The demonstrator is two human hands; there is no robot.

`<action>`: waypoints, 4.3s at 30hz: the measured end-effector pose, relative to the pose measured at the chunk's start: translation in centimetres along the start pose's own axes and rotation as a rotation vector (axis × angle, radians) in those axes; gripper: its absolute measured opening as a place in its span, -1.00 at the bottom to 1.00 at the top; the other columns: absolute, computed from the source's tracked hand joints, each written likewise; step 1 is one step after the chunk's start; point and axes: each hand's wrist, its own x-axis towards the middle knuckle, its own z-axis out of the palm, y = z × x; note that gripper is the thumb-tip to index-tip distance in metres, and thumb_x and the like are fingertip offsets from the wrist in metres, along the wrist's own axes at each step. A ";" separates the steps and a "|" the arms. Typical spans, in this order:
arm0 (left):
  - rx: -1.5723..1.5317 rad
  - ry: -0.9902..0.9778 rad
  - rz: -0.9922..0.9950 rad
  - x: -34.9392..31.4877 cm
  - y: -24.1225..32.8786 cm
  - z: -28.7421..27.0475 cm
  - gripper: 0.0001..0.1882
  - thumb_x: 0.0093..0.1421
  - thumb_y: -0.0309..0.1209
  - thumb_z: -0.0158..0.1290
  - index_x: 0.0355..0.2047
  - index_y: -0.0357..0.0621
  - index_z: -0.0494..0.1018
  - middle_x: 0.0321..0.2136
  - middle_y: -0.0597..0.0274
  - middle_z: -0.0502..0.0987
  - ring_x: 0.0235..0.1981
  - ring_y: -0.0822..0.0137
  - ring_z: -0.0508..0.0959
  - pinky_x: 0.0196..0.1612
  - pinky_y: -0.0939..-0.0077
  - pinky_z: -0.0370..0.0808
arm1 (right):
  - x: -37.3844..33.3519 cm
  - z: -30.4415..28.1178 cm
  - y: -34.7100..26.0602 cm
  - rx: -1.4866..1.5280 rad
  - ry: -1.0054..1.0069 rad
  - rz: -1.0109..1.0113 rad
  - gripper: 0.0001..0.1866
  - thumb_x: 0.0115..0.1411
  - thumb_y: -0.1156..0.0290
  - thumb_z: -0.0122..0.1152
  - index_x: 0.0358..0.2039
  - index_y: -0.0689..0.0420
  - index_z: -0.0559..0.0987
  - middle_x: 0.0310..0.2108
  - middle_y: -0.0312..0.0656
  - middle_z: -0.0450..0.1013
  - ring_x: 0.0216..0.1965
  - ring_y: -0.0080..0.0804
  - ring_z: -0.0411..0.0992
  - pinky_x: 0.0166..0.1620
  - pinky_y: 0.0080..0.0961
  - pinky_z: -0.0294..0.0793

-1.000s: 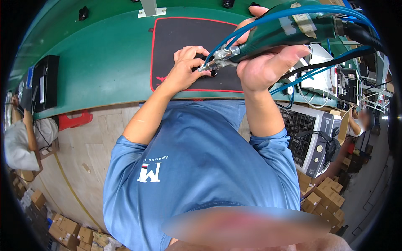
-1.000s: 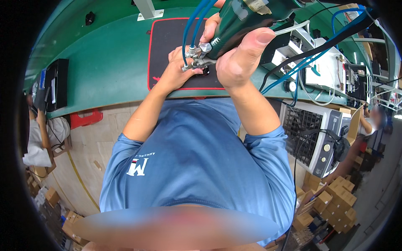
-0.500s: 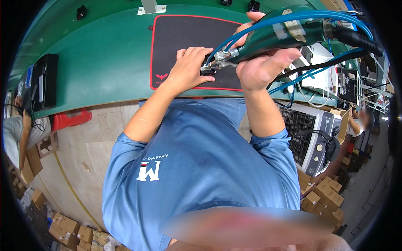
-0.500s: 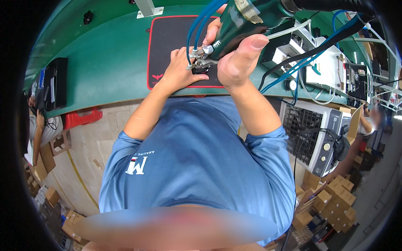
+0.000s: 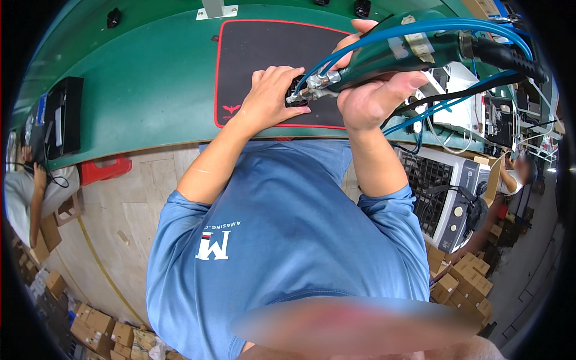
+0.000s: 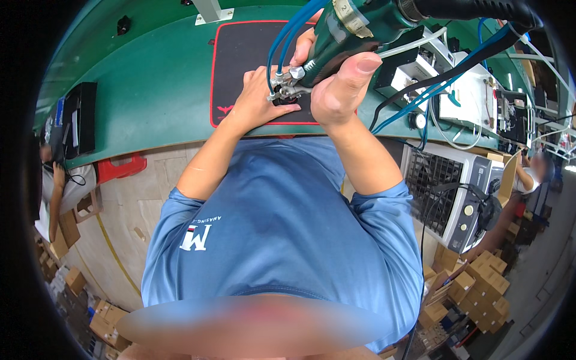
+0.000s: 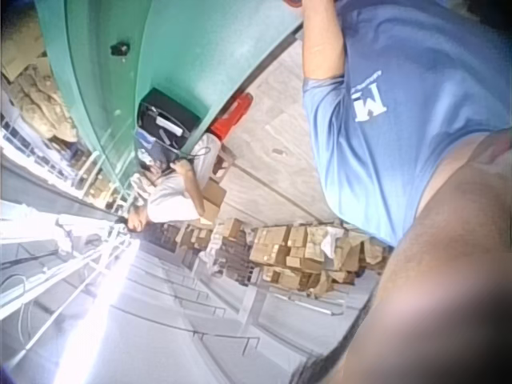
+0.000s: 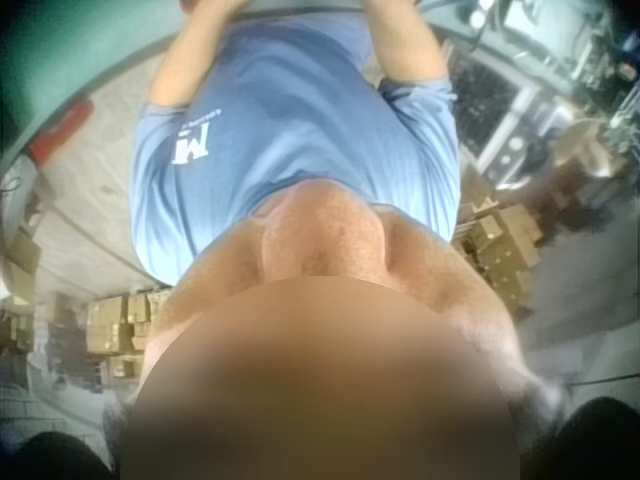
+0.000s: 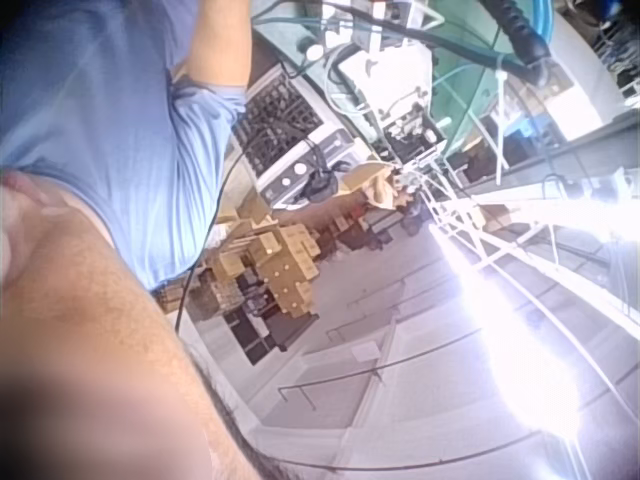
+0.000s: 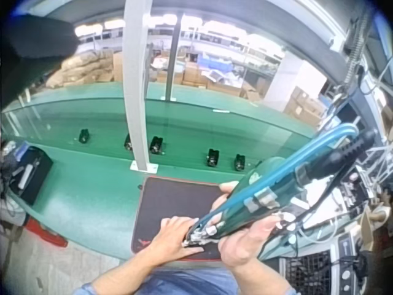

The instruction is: Assemble small electronic components using a specialized screw tool and testing equipment.

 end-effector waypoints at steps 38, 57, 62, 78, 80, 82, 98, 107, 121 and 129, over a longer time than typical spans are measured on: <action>-0.063 0.065 0.018 0.1 0.1 -0.6 -0.20 -0.16 -0.04 0.46 0.06 -0.10 0.43 -0.06 0.21 0.51 -0.09 0.12 0.43 0.01 0.26 0.24 | 0.8 1.5 1.8 0.017 0.027 0.027 0.14 0.18 -0.62 -0.52 -0.11 0.38 0.48 -0.65 -0.18 0.43 -0.60 -0.43 0.43 -0.53 -0.59 0.44; -0.083 0.037 0.009 0.2 0.0 -0.4 -0.21 -0.17 -0.06 0.48 0.03 -0.13 0.45 -0.06 0.20 0.53 -0.07 0.12 0.45 0.01 0.26 0.24 | 0.3 1.2 1.8 -0.037 0.030 0.003 0.15 0.16 -0.64 -0.54 -0.11 0.37 0.47 -0.67 -0.21 0.42 -0.57 -0.45 0.42 -0.49 -0.58 0.42; -0.090 0.027 0.041 0.3 -0.1 -0.4 -0.21 -0.17 -0.05 0.48 0.04 -0.13 0.45 -0.07 0.20 0.54 -0.08 0.13 0.45 0.00 0.26 0.24 | -0.6 0.9 3.1 0.248 -0.025 0.156 0.15 0.09 -0.69 -0.51 -0.10 0.30 0.46 -0.64 -0.21 0.42 -0.55 -0.47 0.40 -0.50 -0.57 0.40; 0.467 -0.036 -0.150 17.3 -11.3 -5.0 -0.25 -0.01 -0.35 0.23 0.24 -0.08 0.30 0.15 0.08 0.36 0.22 0.05 0.37 0.19 -0.03 0.22 | 3.3 -3.6 -3.4 0.046 0.042 -0.009 -0.12 0.36 -0.40 -0.34 0.17 0.24 0.33 -0.24 -0.01 0.49 -0.52 -0.45 0.39 -0.52 -0.51 0.41; 0.521 -0.055 -0.214 19.6 -15.1 -5.3 -0.26 0.00 -0.38 0.21 0.25 -0.07 0.28 0.18 0.07 0.34 0.23 0.05 0.36 0.19 -0.04 0.23 | 2.0 -4.5 -2.3 0.015 -0.007 0.019 -0.19 0.40 -0.32 -0.35 0.22 0.21 0.28 -0.12 -0.01 0.46 -0.49 -0.47 0.40 -0.48 -0.55 0.43; 0.590 -0.206 -0.423 21.3 -16.3 -5.2 -0.20 0.04 -0.38 0.22 0.33 -0.04 0.21 0.28 0.05 0.26 0.34 0.07 0.25 0.26 -0.08 0.17 | 0.9 -5.5 -1.3 0.013 0.017 0.051 -0.09 0.35 -0.40 -0.33 0.10 0.35 0.36 -0.39 -0.13 0.47 -0.50 -0.50 0.39 -0.49 -0.58 0.40; 0.167 -0.043 -0.017 17.0 -9.0 -2.3 -0.20 -0.07 -0.16 0.44 0.17 -0.10 0.38 0.12 0.13 0.43 0.18 0.08 0.43 0.23 0.10 0.25 | -0.5 -6.5 -1.3 0.019 0.071 0.067 -0.03 0.30 -0.45 -0.26 0.04 0.40 0.40 -0.41 -0.15 0.49 -0.43 -0.49 0.42 -0.42 -0.60 0.43; -0.127 -0.030 -0.076 1.6 -0.2 -0.5 -0.13 -0.13 -0.07 0.47 0.17 -0.07 0.39 0.07 0.13 0.45 0.15 0.11 0.41 0.22 0.23 0.18 | 2.0 -0.7 -2.0 -0.007 0.025 0.084 0.23 0.10 -0.67 -0.40 0.02 0.46 0.44 -0.56 -0.17 0.47 -0.54 -0.49 0.43 -0.48 -0.61 0.44; -0.173 -0.018 -0.033 1.1 0.3 -1.0 -0.20 -0.18 -0.17 0.49 0.10 -0.05 0.45 -0.02 0.23 0.50 0.07 0.18 0.45 0.11 0.28 0.20 | 0.7 0.0 -0.1 -0.076 0.048 -0.006 0.10 0.19 -0.59 -0.38 -0.10 0.40 0.46 -0.62 -0.15 0.45 -0.56 -0.43 0.47 -0.54 -0.57 0.49; -0.180 -0.030 -0.029 1.2 -0.3 -0.6 -0.19 -0.17 -0.17 0.49 0.12 -0.06 0.44 -0.02 0.22 0.51 0.07 0.19 0.46 0.12 0.29 0.20 | 0.7 -0.3 -0.2 -0.080 0.059 0.011 0.11 0.18 -0.60 -0.39 -0.11 0.41 0.48 -0.63 -0.16 0.44 -0.53 -0.42 0.47 -0.54 -0.57 0.49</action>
